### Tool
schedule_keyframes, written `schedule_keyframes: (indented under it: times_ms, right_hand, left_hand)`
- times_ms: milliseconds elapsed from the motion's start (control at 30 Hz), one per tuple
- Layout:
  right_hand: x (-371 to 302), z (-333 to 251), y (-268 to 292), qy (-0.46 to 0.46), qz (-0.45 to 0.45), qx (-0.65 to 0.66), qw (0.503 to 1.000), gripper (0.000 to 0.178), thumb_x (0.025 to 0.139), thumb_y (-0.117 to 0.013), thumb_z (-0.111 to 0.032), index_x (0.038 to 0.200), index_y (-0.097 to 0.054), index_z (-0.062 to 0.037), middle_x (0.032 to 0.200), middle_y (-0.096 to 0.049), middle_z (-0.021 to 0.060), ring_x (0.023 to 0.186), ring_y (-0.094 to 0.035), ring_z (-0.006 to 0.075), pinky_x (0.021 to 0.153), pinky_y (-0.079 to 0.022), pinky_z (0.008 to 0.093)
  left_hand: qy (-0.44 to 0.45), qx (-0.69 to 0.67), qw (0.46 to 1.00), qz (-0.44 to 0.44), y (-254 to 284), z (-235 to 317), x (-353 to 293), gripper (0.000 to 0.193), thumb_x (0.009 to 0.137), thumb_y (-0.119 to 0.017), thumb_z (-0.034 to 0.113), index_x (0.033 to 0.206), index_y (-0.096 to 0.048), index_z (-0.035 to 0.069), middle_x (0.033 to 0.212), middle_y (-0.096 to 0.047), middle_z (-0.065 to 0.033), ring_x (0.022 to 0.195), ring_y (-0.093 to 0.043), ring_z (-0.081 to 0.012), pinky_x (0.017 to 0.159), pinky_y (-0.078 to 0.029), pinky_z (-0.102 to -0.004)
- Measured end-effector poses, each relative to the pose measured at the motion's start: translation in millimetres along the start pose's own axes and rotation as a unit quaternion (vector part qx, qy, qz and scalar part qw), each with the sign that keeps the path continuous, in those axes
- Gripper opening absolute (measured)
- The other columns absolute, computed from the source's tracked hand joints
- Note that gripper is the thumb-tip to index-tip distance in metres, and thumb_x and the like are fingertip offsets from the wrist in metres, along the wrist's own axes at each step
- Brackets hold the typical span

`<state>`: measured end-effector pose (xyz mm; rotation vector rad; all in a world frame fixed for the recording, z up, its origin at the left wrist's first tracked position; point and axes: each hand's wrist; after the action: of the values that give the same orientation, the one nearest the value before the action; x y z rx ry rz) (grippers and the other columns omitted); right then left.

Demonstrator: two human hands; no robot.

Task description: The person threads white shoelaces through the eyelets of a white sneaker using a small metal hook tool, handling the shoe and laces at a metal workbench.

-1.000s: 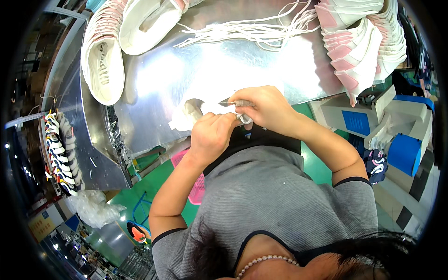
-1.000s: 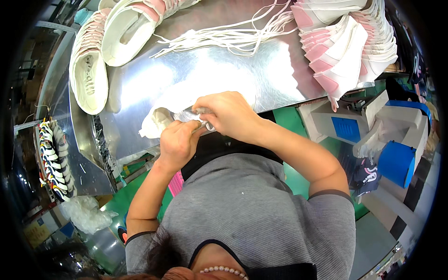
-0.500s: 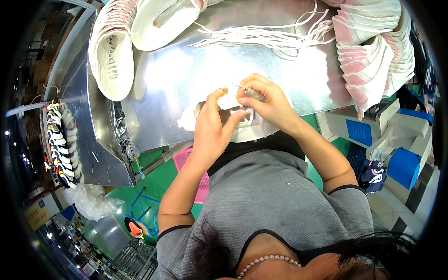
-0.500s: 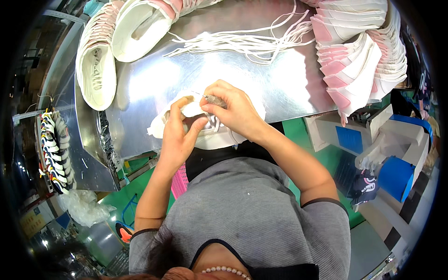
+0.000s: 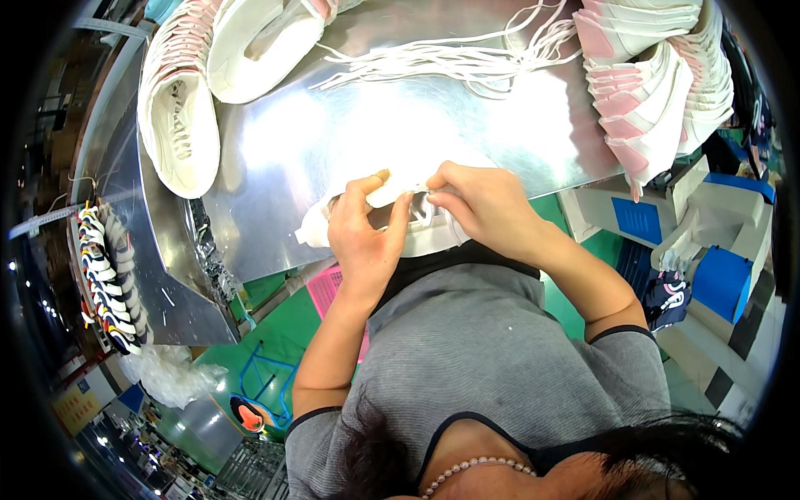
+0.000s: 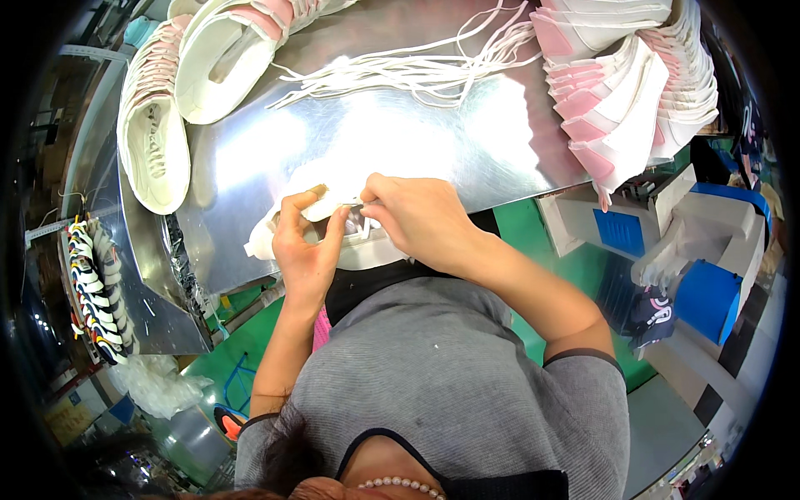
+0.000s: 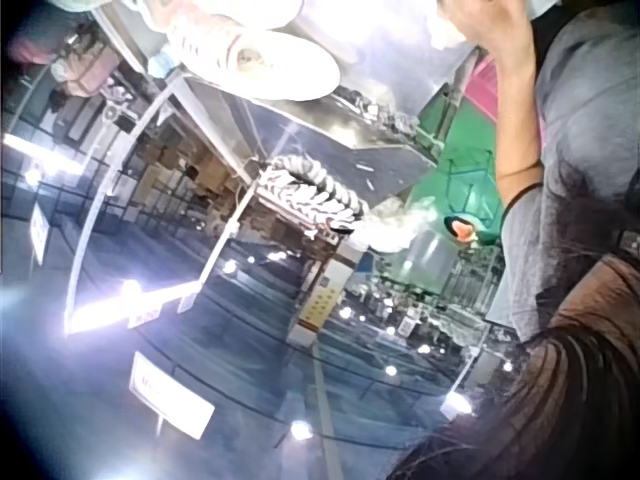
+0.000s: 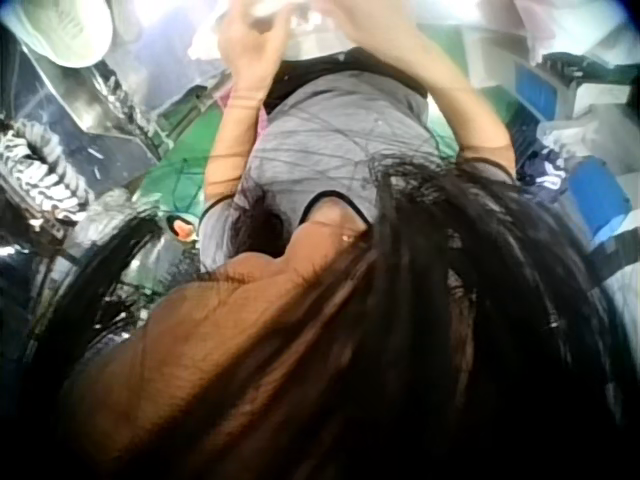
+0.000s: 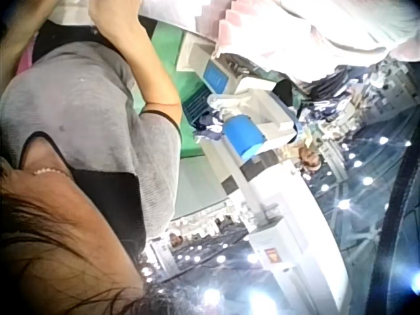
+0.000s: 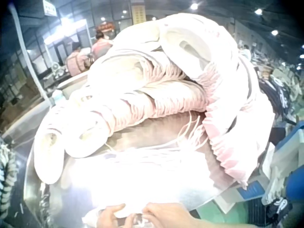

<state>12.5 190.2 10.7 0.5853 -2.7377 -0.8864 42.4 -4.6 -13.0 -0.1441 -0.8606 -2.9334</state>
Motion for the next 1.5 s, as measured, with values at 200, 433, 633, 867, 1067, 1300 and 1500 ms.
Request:
schedule_keyframes:
  times_ms: [200, 433, 633, 867, 1067, 1300, 1500]
  right_hand:
    - [11.2, -6.8, -32.7, 0.019, 0.041, -0.163, 0.986, 0.019, 0.085, -0.067, -0.012, 0.097, -0.054, -0.0035, 0.083, -0.067, 0.0116, 0.071, -0.068, 0.0326, 0.063, -0.053, 0.0391]
    - [1.6, 0.8, -6.3, 0.071, 0.036, -0.043, 0.996, 0.023, 0.083, -0.069, -0.016, 0.098, -0.057, -0.0024, 0.083, -0.070, 0.0131, 0.072, -0.070, 0.0282, 0.064, -0.054, 0.0406]
    - [-24.2, 8.1, 15.9, -0.118, 0.044, 0.004, 0.992, 0.017, 0.093, -0.068, -0.019, 0.104, -0.061, -0.0080, 0.081, -0.070, 0.0101, 0.070, -0.068, 0.0279, 0.061, -0.050, 0.0389]
    - [-2.8, 40.5, -11.0, -0.060, 0.228, 0.076, 0.969, 0.018, 0.089, -0.073, -0.022, 0.094, -0.067, -0.0062, 0.069, -0.065, 0.0068, 0.062, -0.066, 0.0237, 0.056, -0.048, 0.0346]
    - [-43.6, 21.8, -26.1, -0.077, 0.092, -0.068, 0.990, 0.023, 0.081, -0.077, -0.028, 0.090, -0.066, -0.0103, 0.063, -0.061, 0.0055, 0.059, -0.065, 0.0242, 0.053, -0.047, 0.0362]
    - [-45.0, 0.5, 6.5, 0.025, 0.074, -0.071, 0.994, 0.016, 0.079, -0.072, -0.017, 0.090, -0.061, -0.0111, 0.069, -0.064, 0.0062, 0.064, -0.065, 0.0274, 0.056, -0.049, 0.0392]
    - [-57.7, 2.8, 6.0, 0.006, 0.102, 0.126, 0.987, 0.018, 0.086, -0.076, -0.019, 0.101, -0.074, -0.0083, 0.074, -0.070, 0.0076, 0.055, -0.065, 0.0134, 0.052, -0.049, 0.0287]
  left_hand:
    - [-0.141, 0.118, 0.982, 0.050, -8.2, 5.3, -4.1, 0.037, 0.081, -0.076, 0.005, 0.114, -0.061, 0.002, 0.104, -0.071, -0.0113, 0.087, -0.063, -0.0301, 0.080, -0.047, -0.0404]
    - [-0.044, 0.013, 0.999, 0.018, 1.9, 2.7, -6.6, 0.037, 0.085, -0.065, -0.004, 0.121, -0.056, -0.001, 0.113, -0.067, -0.0156, 0.095, -0.065, -0.0287, 0.093, -0.048, -0.0381]
    - [0.092, -0.188, 0.978, 0.020, -2.7, 11.7, 6.1, 0.033, 0.090, -0.062, -0.007, 0.121, -0.053, 0.000, 0.110, -0.066, -0.0107, 0.101, -0.063, -0.0144, 0.089, -0.050, -0.0278]
    - [0.224, -0.239, 0.944, -0.038, 24.6, 30.6, 16.2, 0.039, 0.088, -0.067, 0.001, 0.124, -0.053, 0.000, 0.113, -0.065, -0.0158, 0.100, -0.065, -0.0221, 0.090, -0.050, -0.0322]
    - [-0.114, 0.191, 0.972, -0.081, 16.1, 42.4, -10.7, 0.047, 0.079, -0.082, 0.011, 0.120, -0.060, 0.001, 0.113, -0.068, -0.0135, 0.107, -0.065, -0.0292, 0.089, -0.050, -0.0383]
    - [-0.146, 0.077, 0.986, -0.022, -2.0, 21.5, 15.5, 0.025, 0.079, -0.078, 0.001, 0.099, -0.063, 0.002, 0.091, -0.069, -0.0124, 0.082, -0.066, -0.0320, 0.073, -0.051, -0.0360]
    - [-0.228, 0.120, 0.965, 0.040, 14.0, 30.7, 24.0, 0.021, 0.080, -0.076, -0.002, 0.095, -0.063, 0.002, 0.083, -0.064, -0.0115, 0.075, -0.063, -0.0309, 0.068, -0.048, -0.0398]
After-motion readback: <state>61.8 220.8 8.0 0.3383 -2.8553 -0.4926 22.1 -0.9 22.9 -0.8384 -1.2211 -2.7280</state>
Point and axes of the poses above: each hand's wrist, its own x-axis towards the middle knuckle, its own y-axis out of the back of the hand, z = x × y
